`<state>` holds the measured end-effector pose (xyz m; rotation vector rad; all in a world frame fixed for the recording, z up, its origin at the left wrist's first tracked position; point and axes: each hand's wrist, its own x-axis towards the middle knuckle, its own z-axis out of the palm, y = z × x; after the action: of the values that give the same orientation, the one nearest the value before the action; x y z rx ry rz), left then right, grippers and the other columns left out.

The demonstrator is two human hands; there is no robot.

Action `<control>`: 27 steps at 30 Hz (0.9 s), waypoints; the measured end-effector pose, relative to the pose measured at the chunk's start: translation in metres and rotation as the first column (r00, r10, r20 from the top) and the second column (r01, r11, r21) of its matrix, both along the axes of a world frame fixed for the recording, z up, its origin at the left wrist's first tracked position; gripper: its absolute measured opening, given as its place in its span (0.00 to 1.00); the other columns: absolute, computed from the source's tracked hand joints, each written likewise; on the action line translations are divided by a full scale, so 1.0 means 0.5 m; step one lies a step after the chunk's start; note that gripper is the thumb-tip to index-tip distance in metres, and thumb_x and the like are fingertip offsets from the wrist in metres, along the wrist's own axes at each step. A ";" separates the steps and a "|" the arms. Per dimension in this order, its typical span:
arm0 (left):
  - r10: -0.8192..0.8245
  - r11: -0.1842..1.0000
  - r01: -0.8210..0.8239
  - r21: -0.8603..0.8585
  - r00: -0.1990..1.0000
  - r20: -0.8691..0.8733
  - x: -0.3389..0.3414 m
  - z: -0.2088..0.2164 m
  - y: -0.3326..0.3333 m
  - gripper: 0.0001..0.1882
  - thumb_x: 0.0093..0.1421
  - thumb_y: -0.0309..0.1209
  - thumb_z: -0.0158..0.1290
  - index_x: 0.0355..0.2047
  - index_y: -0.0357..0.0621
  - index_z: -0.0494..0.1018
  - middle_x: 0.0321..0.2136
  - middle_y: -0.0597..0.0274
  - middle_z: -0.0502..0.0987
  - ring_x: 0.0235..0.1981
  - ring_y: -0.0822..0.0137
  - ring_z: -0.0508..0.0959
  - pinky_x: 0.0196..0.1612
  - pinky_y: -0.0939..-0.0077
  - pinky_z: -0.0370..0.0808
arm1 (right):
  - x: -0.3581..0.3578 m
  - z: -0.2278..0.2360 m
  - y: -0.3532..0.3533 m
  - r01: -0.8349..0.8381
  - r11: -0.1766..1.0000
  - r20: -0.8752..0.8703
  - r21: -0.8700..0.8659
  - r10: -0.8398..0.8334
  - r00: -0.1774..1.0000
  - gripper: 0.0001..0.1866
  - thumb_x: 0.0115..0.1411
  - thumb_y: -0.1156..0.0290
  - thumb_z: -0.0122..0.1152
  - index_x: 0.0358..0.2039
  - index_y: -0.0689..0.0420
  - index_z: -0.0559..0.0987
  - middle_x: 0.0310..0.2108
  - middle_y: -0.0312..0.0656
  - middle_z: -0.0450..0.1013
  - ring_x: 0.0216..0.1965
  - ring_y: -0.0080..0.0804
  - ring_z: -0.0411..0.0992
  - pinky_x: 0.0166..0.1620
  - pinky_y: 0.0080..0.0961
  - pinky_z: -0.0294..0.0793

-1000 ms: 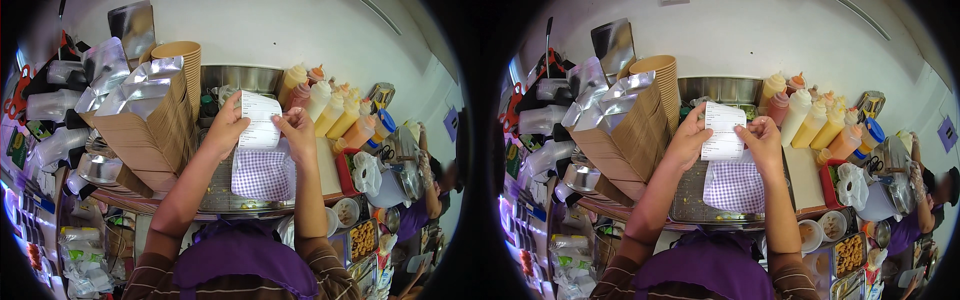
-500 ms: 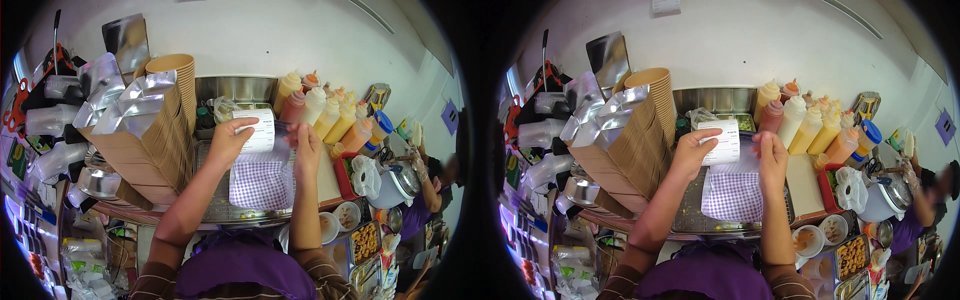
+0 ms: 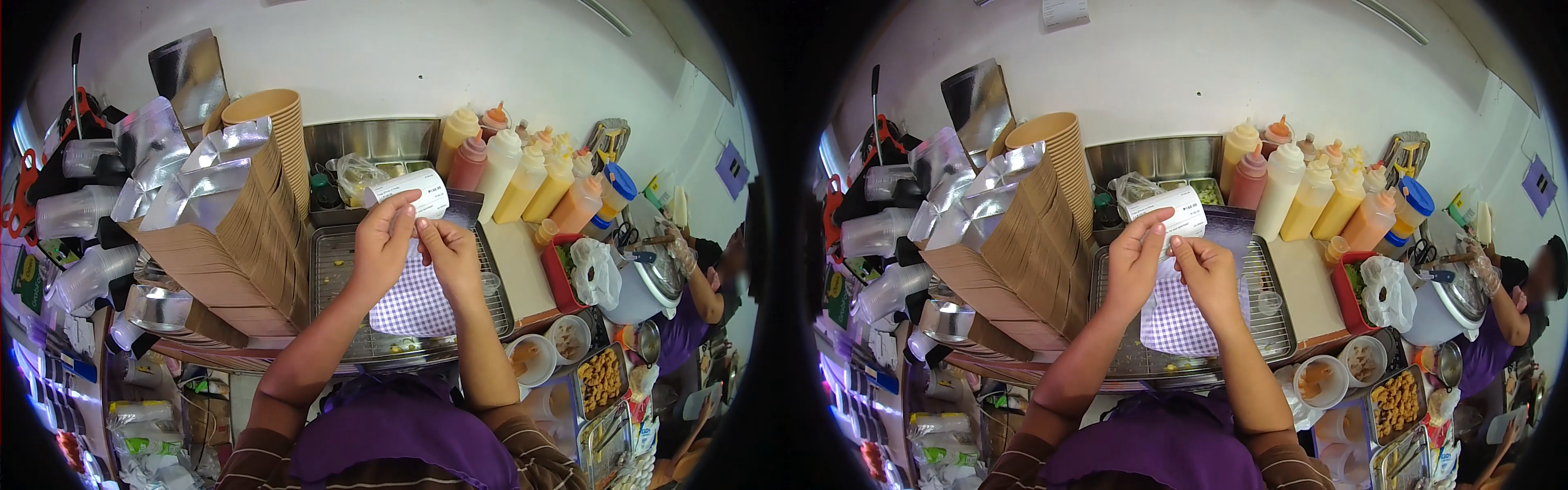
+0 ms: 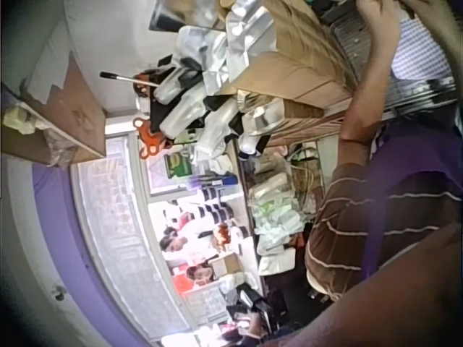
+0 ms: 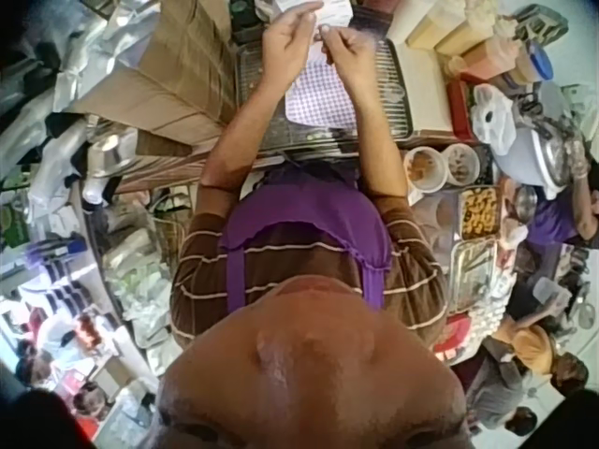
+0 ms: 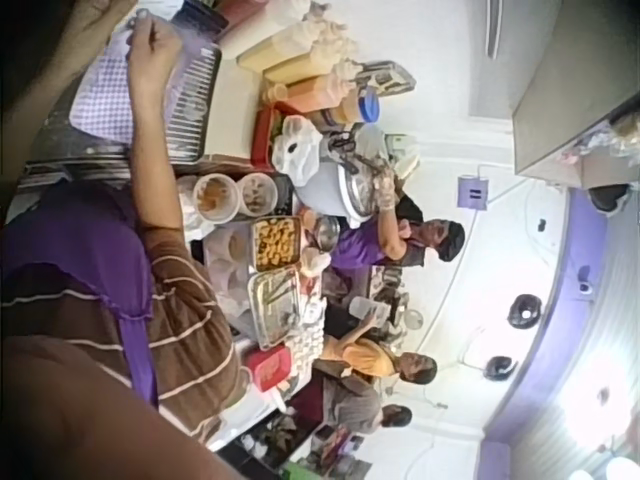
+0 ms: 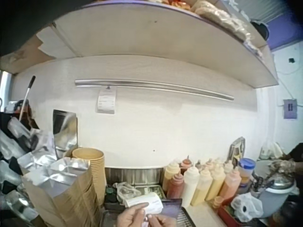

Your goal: The person assembles food orders in a busy kitchen. They place a checkered paper liner in a tray, add sauces from squeeze bottles, and scoop rice and other ingredients into bowls and containers. The person also handles order slips and packaging materials while coworkers prepare food nearby.

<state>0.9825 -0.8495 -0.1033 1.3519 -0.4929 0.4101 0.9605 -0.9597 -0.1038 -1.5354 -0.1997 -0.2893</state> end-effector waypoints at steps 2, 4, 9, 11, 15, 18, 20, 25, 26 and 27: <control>0.024 1.000 -0.024 0.000 0.999 -0.044 -0.006 0.005 -0.005 0.10 0.56 0.23 0.47 0.39 0.35 0.71 0.34 0.56 0.74 0.34 0.74 0.72 0.38 0.81 0.69 | -0.001 0.001 -0.002 0.006 1.000 -0.007 -0.016 -0.006 1.000 0.16 0.57 0.62 0.53 0.25 0.63 0.77 0.13 0.32 0.65 0.15 0.13 0.60 0.17 0.12 0.58; 0.049 0.999 -0.049 -0.004 0.997 -0.055 -0.009 0.005 -0.010 0.10 0.56 0.23 0.48 0.39 0.35 0.71 0.33 0.57 0.74 0.33 0.75 0.72 0.37 0.82 0.70 | -0.003 0.004 -0.006 0.050 0.990 -0.040 -0.132 -0.056 0.998 0.17 0.57 0.61 0.53 0.25 0.64 0.77 0.12 0.35 0.66 0.15 0.15 0.62 0.17 0.14 0.60; 0.056 0.982 -0.068 -0.176 0.996 -0.073 -0.014 0.004 -0.032 0.11 0.55 0.22 0.49 0.39 0.33 0.71 0.33 0.58 0.74 0.33 0.76 0.71 0.37 0.83 0.70 | -0.019 0.045 -0.016 0.181 0.838 -0.035 -0.515 -0.232 0.972 0.20 0.55 0.56 0.54 0.26 0.64 0.77 0.11 0.44 0.68 0.15 0.29 0.67 0.20 0.25 0.65; -0.014 0.970 -0.006 -0.242 0.997 -0.082 -0.016 0.016 -0.038 0.11 0.55 0.22 0.49 0.39 0.32 0.71 0.34 0.58 0.73 0.34 0.75 0.71 0.38 0.82 0.70 | -0.007 0.031 -0.040 0.215 0.653 -0.008 -0.726 -0.321 0.947 0.21 0.53 0.54 0.55 0.27 0.64 0.77 0.13 0.46 0.68 0.16 0.35 0.69 0.23 0.28 0.66; -0.369 0.777 0.188 -0.600 0.910 -0.192 -0.009 0.022 -0.045 0.13 0.55 0.21 0.48 0.42 0.32 0.67 0.36 0.54 0.72 0.36 0.69 0.74 0.39 0.76 0.73 | 0.029 -0.011 -0.078 0.318 0.878 0.262 -0.357 -0.233 0.937 0.22 0.50 0.59 0.60 0.37 0.65 0.72 0.29 0.47 0.70 0.32 0.33 0.70 0.34 0.26 0.68; -0.433 0.658 0.141 -0.739 0.874 -0.219 -0.025 0.020 -0.023 0.14 0.56 0.21 0.46 0.44 0.36 0.65 0.38 0.52 0.72 0.36 0.64 0.75 0.40 0.71 0.74 | 0.022 -0.012 -0.050 -0.143 0.913 0.210 0.382 0.065 0.975 0.19 0.46 0.67 0.65 0.37 0.63 0.71 0.33 0.42 0.69 0.35 0.27 0.68 0.37 0.23 0.67; -0.472 0.623 0.152 -0.767 0.856 -0.213 -0.047 -0.012 -0.004 0.14 0.56 0.20 0.46 0.44 0.39 0.63 0.38 0.57 0.71 0.37 0.66 0.73 0.40 0.71 0.73 | -0.016 0.011 -0.022 -0.080 0.981 0.323 0.179 0.018 0.946 0.14 0.43 0.75 0.65 0.30 0.61 0.72 0.30 0.36 0.69 0.32 0.23 0.66 0.37 0.17 0.65; -0.633 0.610 0.296 -0.735 0.740 -0.227 -0.252 -0.061 0.132 0.13 0.59 0.29 0.46 0.43 0.48 0.59 0.36 0.65 0.67 0.40 0.73 0.68 0.43 0.77 0.67 | -0.187 0.130 0.078 -0.172 0.826 0.388 -0.537 0.423 0.819 0.07 0.40 0.80 0.61 0.21 0.61 0.72 0.29 0.44 0.71 0.25 0.29 0.69 0.30 0.21 0.67; -0.626 0.651 0.285 -0.704 0.726 -0.285 -0.302 -0.079 0.183 0.13 0.59 0.33 0.46 0.44 0.49 0.59 0.36 0.66 0.67 0.40 0.73 0.68 0.43 0.78 0.66 | -0.217 0.145 0.119 -0.250 0.719 0.280 -0.649 0.531 0.799 0.07 0.40 0.80 0.61 0.21 0.60 0.72 0.30 0.45 0.72 0.26 0.30 0.70 0.31 0.23 0.67; -0.554 0.705 0.167 -0.689 0.737 -0.388 -0.350 -0.103 0.242 0.15 0.59 0.38 0.45 0.45 0.49 0.60 0.39 0.67 0.67 0.42 0.73 0.68 0.43 0.78 0.67 | -0.229 0.140 0.174 -0.307 0.582 0.258 -0.753 0.691 0.675 0.07 0.40 0.79 0.61 0.22 0.60 0.73 0.30 0.45 0.72 0.26 0.32 0.70 0.30 0.25 0.68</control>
<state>0.8073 -0.7283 -0.1550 0.6299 -0.0888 -0.2019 0.8461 -0.8728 -0.0335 -1.9730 -1.3317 -0.1541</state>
